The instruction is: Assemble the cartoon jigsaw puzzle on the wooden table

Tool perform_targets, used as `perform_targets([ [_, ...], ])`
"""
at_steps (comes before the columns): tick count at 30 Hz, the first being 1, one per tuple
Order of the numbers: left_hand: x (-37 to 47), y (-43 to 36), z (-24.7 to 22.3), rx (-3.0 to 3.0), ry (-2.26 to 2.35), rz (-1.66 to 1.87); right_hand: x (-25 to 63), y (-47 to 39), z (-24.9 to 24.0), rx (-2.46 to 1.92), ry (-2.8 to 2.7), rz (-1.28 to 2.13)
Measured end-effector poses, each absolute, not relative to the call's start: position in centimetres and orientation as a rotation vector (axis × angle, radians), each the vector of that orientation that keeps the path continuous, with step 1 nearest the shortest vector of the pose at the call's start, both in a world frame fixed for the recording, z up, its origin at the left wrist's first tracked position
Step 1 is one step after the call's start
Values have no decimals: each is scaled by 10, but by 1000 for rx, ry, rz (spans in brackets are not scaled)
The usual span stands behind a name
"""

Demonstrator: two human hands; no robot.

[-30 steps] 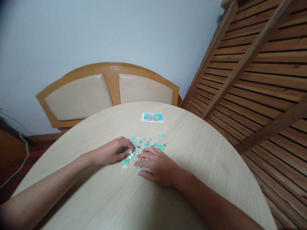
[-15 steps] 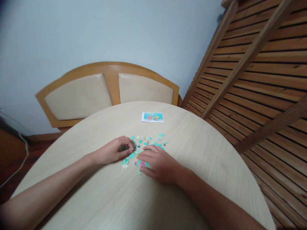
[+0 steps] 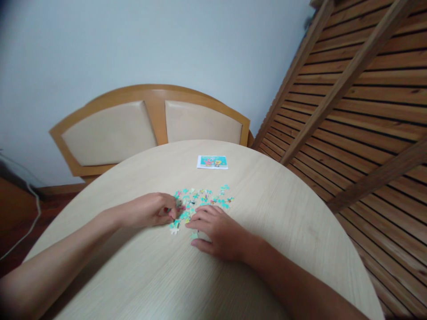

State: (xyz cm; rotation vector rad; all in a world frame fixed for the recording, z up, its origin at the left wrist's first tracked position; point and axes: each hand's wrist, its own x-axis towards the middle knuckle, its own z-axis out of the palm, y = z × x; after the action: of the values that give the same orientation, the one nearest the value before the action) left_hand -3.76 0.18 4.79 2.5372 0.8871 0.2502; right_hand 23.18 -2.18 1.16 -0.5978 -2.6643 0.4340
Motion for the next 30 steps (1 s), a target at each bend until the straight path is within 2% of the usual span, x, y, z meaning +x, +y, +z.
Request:
perform_targets([
  [7,-39,2,47,2431,955,137,230,-26,13,-603,-2697,323],
  [15,-36,1,45,2408,827,178,221,-43,18,-523,-2789,347],
  [24,-36,-1,45,2366,903,110,222,-48,24,-528,-2872,481],
  [30,-36,-3,50,2293,900,91,220,-47,26,-419,-2828,385],
])
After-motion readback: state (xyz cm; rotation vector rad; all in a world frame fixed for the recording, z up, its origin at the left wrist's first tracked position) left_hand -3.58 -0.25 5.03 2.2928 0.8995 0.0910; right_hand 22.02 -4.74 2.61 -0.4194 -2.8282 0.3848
